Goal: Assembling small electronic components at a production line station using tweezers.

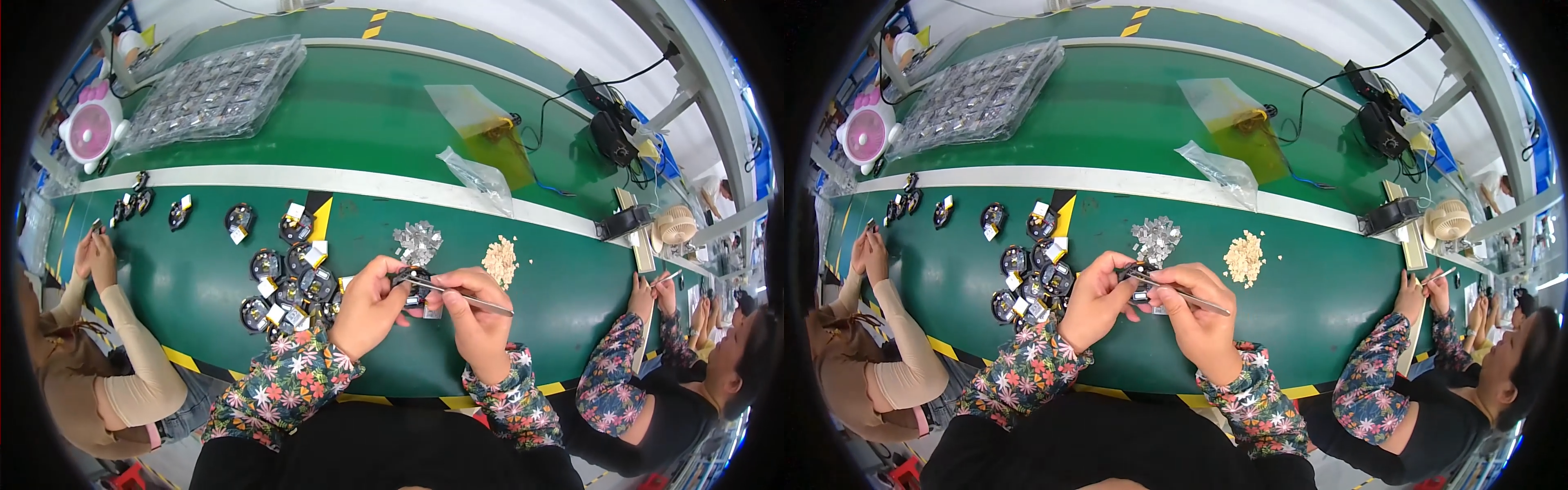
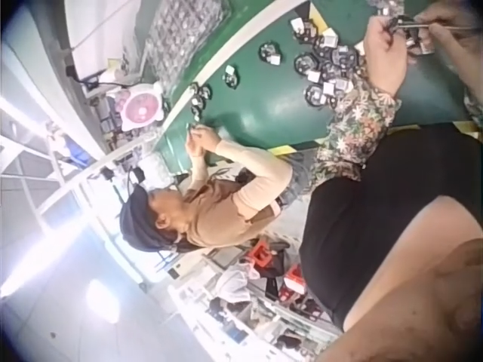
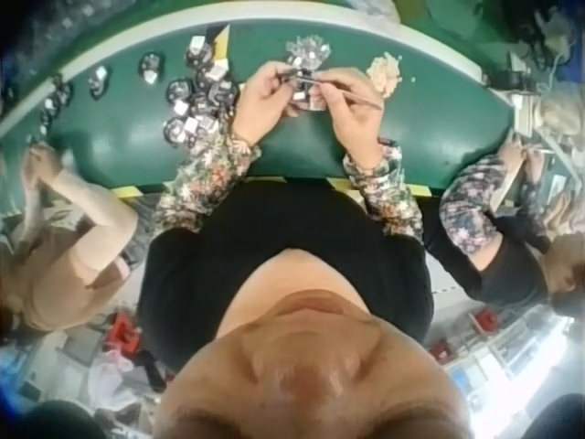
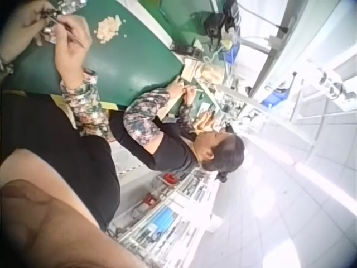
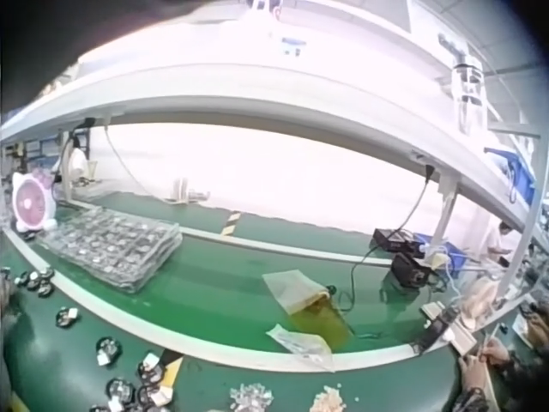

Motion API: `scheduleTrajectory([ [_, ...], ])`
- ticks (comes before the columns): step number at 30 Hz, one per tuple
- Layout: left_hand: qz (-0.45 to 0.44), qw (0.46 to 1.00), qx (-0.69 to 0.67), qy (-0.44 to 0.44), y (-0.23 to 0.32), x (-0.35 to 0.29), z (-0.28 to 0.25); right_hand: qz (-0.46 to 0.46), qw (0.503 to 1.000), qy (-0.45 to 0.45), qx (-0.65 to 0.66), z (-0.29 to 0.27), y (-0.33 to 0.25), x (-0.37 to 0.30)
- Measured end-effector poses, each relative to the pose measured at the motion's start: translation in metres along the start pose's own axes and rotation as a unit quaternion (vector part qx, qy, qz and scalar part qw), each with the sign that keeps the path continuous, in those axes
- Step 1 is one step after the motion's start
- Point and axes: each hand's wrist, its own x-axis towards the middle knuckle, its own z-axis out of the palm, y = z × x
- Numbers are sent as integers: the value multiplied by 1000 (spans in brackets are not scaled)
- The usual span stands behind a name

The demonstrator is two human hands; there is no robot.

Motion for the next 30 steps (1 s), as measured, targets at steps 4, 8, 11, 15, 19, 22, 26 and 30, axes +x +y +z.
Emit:
scheduleTrajectory([
  [4,2,1000,0,7,0,-2,2,-21,998,-4,-53,2,-3,1],
  [8,-3,1000,-1,7,1,-2,2,-34,996,-2,-78,1,-3,1],
  [11,9,1000,4,6,1,-3,3,-34,996,-9,-78,2,-4,1],
  [15,14,999,28,14,0,-5,4,-38,996,-4,-79,4,-5,-1],
  [19,103,984,137,56,-7,-8,7,-127,972,-23,-195,5,-7,0],
  [22,187,926,316,91,-1,-10,7,-163,957,-33,-236,6,-6,3],
  [26,225,900,359,100,-7,-8,5,-106,966,-33,-234,5,-7,4],
  [30,265,859,425,109,-8,-9,5,-87,971,-25,-219,3,-2,3],
])
